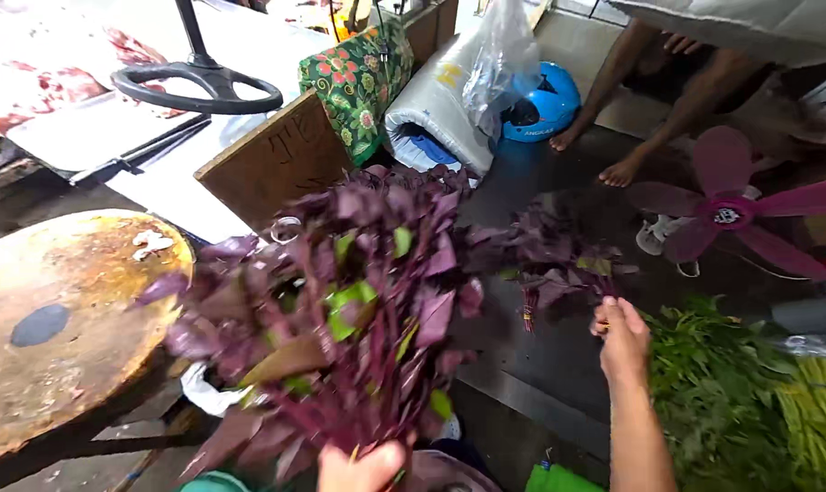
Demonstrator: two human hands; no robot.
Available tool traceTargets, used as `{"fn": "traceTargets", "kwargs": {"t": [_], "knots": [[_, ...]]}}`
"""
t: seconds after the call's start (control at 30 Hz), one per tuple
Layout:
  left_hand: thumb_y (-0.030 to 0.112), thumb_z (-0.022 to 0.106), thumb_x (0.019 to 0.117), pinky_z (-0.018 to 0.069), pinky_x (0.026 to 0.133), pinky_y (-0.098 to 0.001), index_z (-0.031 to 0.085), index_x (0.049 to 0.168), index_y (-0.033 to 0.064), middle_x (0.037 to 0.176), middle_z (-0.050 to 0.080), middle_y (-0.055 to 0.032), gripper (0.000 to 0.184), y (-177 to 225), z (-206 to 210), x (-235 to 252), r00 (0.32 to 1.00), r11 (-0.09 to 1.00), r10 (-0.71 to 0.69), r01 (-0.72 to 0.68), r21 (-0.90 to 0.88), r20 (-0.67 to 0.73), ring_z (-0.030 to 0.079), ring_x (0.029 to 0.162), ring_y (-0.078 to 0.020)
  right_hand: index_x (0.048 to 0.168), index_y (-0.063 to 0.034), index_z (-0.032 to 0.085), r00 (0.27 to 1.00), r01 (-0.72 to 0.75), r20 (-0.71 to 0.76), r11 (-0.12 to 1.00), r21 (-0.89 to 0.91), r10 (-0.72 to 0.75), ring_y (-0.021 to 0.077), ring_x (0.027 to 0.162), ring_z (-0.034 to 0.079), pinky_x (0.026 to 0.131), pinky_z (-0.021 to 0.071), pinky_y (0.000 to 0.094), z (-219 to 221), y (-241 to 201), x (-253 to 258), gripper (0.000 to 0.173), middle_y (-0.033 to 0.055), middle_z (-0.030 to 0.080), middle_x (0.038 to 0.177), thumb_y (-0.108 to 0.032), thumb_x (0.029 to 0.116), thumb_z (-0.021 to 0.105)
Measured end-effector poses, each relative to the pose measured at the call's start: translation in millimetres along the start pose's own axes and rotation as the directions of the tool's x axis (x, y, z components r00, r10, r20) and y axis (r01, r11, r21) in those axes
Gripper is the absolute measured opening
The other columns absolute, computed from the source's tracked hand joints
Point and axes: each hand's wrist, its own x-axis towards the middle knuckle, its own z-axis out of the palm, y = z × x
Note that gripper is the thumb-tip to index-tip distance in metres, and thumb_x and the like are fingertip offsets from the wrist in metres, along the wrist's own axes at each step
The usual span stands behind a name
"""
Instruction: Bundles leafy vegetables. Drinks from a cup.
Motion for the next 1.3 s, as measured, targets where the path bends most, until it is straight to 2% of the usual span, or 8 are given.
{"fn": "traceTargets", "kwargs": {"t": [0.1, 0.23, 0.4, 0.63, 0.9, 1.03, 1.2, 1.3], "knots": [[0.025, 0.093, 0.0668, 0.0632, 0.069, -0.0387, 0.059, 0.114, -0.0033, 0.088, 0.074, -0.0134, 0.065, -38, 67, 64, 0.998, 0.999, -0.022, 0.024, 0.034, -0.066, 0.073, 0.075, -0.0218, 0.120, 0.0018, 0.055, 0.980, 0.181, -0.082, 0.984, 0.000, -0.180, 0.0003, 0.061, 0.053, 0.060, 0.0503, 0.0190, -19, -36, -5, 0.030, -0.0086, 0.052, 0.075, -0.023, 0.1070, 0.045], [0.017, 0.089, 0.0700, 0.0635, 0.075, -0.0379, 0.060, 0.114, -0.0066, 0.090, 0.074, -0.0132, 0.058, -91, 116, 120, 0.995, 0.996, -0.084, 0.086, 0.037, -0.047, 0.074, 0.080, -0.0200, 0.127, 0.0086, 0.050, 0.940, 0.291, -0.167, 0.954, -0.073, -0.299, -0.0003, 0.070, 0.057, 0.067, 0.0525, 0.0183, -15, -78, -25, 0.035, -0.0044, 0.055, 0.082, -0.019, 0.1063, 0.045], [0.012, 0.080, 0.0847, 0.0635, 0.075, -0.0402, 0.059, 0.114, -0.0113, 0.092, 0.074, -0.0201, 0.042, -154, 126, 147, 0.975, 0.974, -0.219, 0.216, -0.062, -0.045, 0.074, 0.080, -0.0263, 0.144, 0.0115, 0.043, 0.998, 0.069, 0.016, 0.973, -0.222, -0.067, 0.0200, 0.095, 0.068, 0.086, 0.0581, 0.0373, 29, -53, -74, 0.052, 0.0206, 0.067, 0.113, -0.020, 0.1039, 0.054], [0.006, 0.087, 0.0768, 0.0621, 0.085, -0.0410, 0.054, 0.127, -0.0074, 0.104, 0.072, -0.0181, 0.061, -196, 80, 122, 0.929, 0.928, -0.356, 0.364, 0.076, -0.100, 0.073, 0.093, -0.0234, 0.139, 0.0075, 0.050, 0.938, -0.288, 0.149, 0.942, -0.173, 0.314, 0.0195, 0.082, 0.065, 0.075, 0.0565, 0.0369, 55, 44, -117, 0.043, 0.0159, 0.067, 0.099, -0.019, 0.1051, 0.052], [0.004, 0.086, 0.0754, 0.0603, 0.092, -0.0340, 0.059, 0.122, -0.0037, 0.105, 0.074, -0.0097, 0.055, -153, 87, 122, 0.932, 0.946, -0.302, 0.267, 0.184, 0.199, 0.072, 0.098, -0.0151, 0.127, 0.0017, 0.051, 0.998, 0.059, 0.030, 0.992, 0.115, -0.063, 0.0060, 0.074, 0.063, 0.071, 0.0567, 0.0223, -4, -15, -80, 0.028, -0.0035, 0.063, 0.085, -0.014, 0.1055, 0.041], [0.011, 0.085, 0.0809, 0.0608, 0.088, -0.0390, 0.058, 0.125, -0.0040, 0.107, 0.072, -0.0150, 0.054, -185, 85, 145, 0.896, 0.903, -0.420, 0.397, 0.164, 0.144, 0.072, 0.096, -0.0210, 0.126, -0.0007, 0.048, 0.982, 0.185, 0.016, 0.969, 0.165, -0.190, 0.0071, 0.077, 0.064, 0.076, 0.0577, 0.0238, -12, -26, -68, 0.025, -0.0043, 0.063, 0.087, -0.013, 0.1062, 0.039], [0.011, 0.076, 0.0907, 0.0615, 0.085, -0.0412, 0.055, 0.128, -0.0027, 0.105, 0.072, -0.0159, 0.045, -202, 66, 148, 0.818, 0.831, -0.557, 0.543, 0.122, 0.146, 0.072, 0.092, -0.0233, 0.125, -0.0028, 0.047, 0.983, 0.175, -0.099, 0.956, 0.237, -0.155, 0.0073, 0.078, 0.065, 0.077, 0.0579, 0.0237, -25, -7, -68, 0.023, -0.0038, 0.063, 0.088, -0.009, 0.1068, 0.035], [0.029, 0.061, 0.0988, 0.0592, 0.092, -0.0408, 0.050, 0.135, 0.0025, 0.111, 0.071, -0.0113, 0.046, -190, 52, 146, 0.774, 0.816, -0.566, 0.576, 0.056, 0.286, 0.070, 0.102, -0.0201, 0.124, -0.0042, 0.048, 0.988, 0.099, -0.140, 0.960, 0.261, -0.064, 0.0070, 0.077, 0.066, 0.076, 0.0579, 0.0235, -39, 21, -74, 0.023, -0.0046, 0.063, 0.086, -0.010, 0.1071, 0.033]]}}
